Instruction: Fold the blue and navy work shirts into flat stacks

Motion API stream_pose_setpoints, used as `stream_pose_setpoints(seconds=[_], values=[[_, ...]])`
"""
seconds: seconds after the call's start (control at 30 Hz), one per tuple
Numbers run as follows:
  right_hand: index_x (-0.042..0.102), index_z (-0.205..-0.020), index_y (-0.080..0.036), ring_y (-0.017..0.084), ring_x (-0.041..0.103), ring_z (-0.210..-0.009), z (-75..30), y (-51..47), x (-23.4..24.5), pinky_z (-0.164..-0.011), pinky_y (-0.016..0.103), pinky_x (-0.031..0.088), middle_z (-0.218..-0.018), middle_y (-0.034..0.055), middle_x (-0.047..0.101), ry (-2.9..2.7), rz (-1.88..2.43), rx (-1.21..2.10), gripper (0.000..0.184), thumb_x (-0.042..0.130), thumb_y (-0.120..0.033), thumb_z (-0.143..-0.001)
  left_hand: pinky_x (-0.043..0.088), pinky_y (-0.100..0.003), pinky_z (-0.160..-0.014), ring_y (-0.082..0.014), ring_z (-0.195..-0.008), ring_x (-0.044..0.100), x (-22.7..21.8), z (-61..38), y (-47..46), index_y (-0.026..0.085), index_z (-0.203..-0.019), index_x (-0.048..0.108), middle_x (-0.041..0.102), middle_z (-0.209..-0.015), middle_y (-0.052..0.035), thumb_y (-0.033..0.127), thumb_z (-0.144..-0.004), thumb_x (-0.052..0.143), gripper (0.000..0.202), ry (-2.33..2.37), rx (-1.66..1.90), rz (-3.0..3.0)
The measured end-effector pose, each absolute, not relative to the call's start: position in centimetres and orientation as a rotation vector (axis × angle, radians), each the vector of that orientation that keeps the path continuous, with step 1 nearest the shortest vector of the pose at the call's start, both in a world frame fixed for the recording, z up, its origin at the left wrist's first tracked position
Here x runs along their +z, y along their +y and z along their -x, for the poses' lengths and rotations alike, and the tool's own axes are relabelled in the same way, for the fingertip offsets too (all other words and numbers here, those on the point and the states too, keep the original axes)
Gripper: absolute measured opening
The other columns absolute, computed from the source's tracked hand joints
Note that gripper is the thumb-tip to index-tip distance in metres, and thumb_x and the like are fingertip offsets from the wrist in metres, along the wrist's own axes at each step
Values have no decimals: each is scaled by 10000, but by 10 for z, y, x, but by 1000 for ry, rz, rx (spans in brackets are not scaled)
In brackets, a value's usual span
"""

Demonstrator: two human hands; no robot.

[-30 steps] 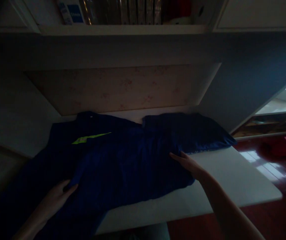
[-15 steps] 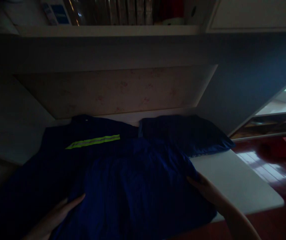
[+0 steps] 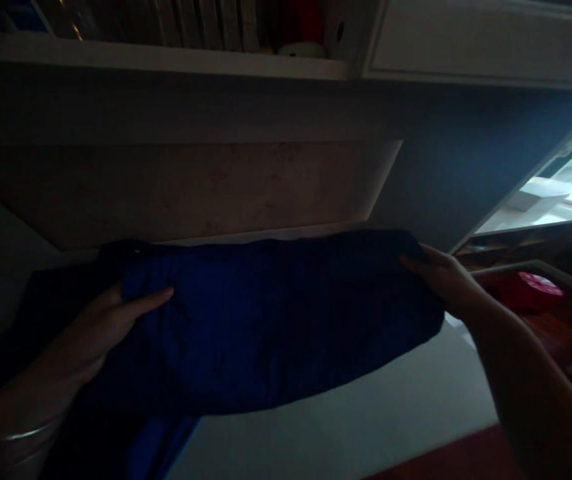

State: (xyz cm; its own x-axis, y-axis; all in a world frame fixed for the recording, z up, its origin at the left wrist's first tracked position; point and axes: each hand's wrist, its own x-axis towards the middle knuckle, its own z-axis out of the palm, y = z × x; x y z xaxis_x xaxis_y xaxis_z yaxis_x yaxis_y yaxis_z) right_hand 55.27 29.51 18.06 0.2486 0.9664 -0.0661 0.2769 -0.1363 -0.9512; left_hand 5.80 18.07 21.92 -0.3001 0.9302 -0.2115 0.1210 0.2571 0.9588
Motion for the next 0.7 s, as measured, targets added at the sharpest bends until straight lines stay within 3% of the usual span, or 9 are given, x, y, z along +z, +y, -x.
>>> stream_pose_setpoints(seconds=[0.1, 0.2, 0.3, 0.37, 0.43, 0.47, 0.53, 0.63, 0.7], values=[[643, -1226, -418, 414, 690, -1033, -611, 329, 194, -874, 614, 597, -1203, 108, 710, -1143, 1696, 822, 477, 711, -537, -769, 541, -448, -969, -296, -1057, 707, 212, -97, 235, 136, -1277, 629, 763, -1133, -79, 405, -721, 782, 636, 1429, 1240, -1068], [622, -1236, -416, 440, 613, -1177, -660, 370, 191, -982, 636, 528, -1268, 115, 672, -1153, 1837, 653, 521, 715, -572, -747, 525, -408, -987, -273, -1124, 684, 175, -138, 288, 123, -1308, 605, 713, -1250, -127, 408, -861, 642, 531, 1351, 1110, -1183], [598, -1268, -382, 475, 325, -1427, -664, 388, 163, -1172, 702, 262, -1484, 70, 507, -1350, 1968, 243, 582, 725, -571, -732, 451, -412, -1071, -299, -1252, 606, 127, -156, 298, 75, -1370, 543, 616, -1374, -215, 429, -882, 626, 608, 1425, 976, -1260], [597, -1292, -338, 457, 241, -1470, -639, 379, 129, -1218, 660, 171, -1549, 74, 425, -1561, 1930, 49, 559, 700, -525, -775, 349, -458, -1150, -351, -1355, 505, 102, -147, 272, 31, -1404, 503, 523, -1448, -277, 421, -830, 692, 719, 1524, 903, -1331], [582, -1327, -299, 381, 372, -1429, -603, 358, 87, -1214, 550, 275, -1537, 101, 443, -1798, 1812, 126, 507, 617, -465, -850, 283, -479, -1184, -367, -1391, 457, 87, -121, 228, 64, -1401, 534, 500, -1478, -258, 458, -817, 688, 721, 1616, 720, -1525], [566, -1348, -281, 372, 400, -1412, -584, 344, 66, -1189, 576, 303, -1539, 107, 441, -1893, 1846, 164, 519, 585, -473, -866, 299, -474, -1177, -353, -1370, 485, 82, -104, 202, 135, -1385, 577, 540, -1463, -204, 490, -830, 658, 664, 1632, 560, -1640], [535, -1382, -286, 370, 388, -1420, -549, 316, 29, -1152, 703, 235, -1542, 102, 444, -2020, 1941, 270, 499, 494, -471, -920, 335, -484, -1162, -353, -1360, 499, 78, -68, 148, 216, -1379, 602, 563, -1457, -142, 552, -815, 635, 657, 1732, 306, -1666], [518, -1390, -282, 336, 385, -1425, -504, 279, 0, -1151, 733, 142, -1515, 97, 481, -1992, 1978, 294, 469, 376, -422, -965, 377, -538, -1129, -400, -1328, 525, 76, -25, 77, 185, -1378, 606, 566, -1436, -175, 591, -765, 632, 736, 1928, 79, -1457], [558, -1333, -253, 315, 454, -1370, -471, 258, -3, -1182, 635, 213, -1445, 120, 543, -1862, 1892, 277, 457, 366, -438, -962, 412, -546, -1098, -420, -1263, 578, 73, -11, 41, 168, -1280, 686, 631, -1349, -196, 588, -737, 634, 689, 1967, 26, -1323]])
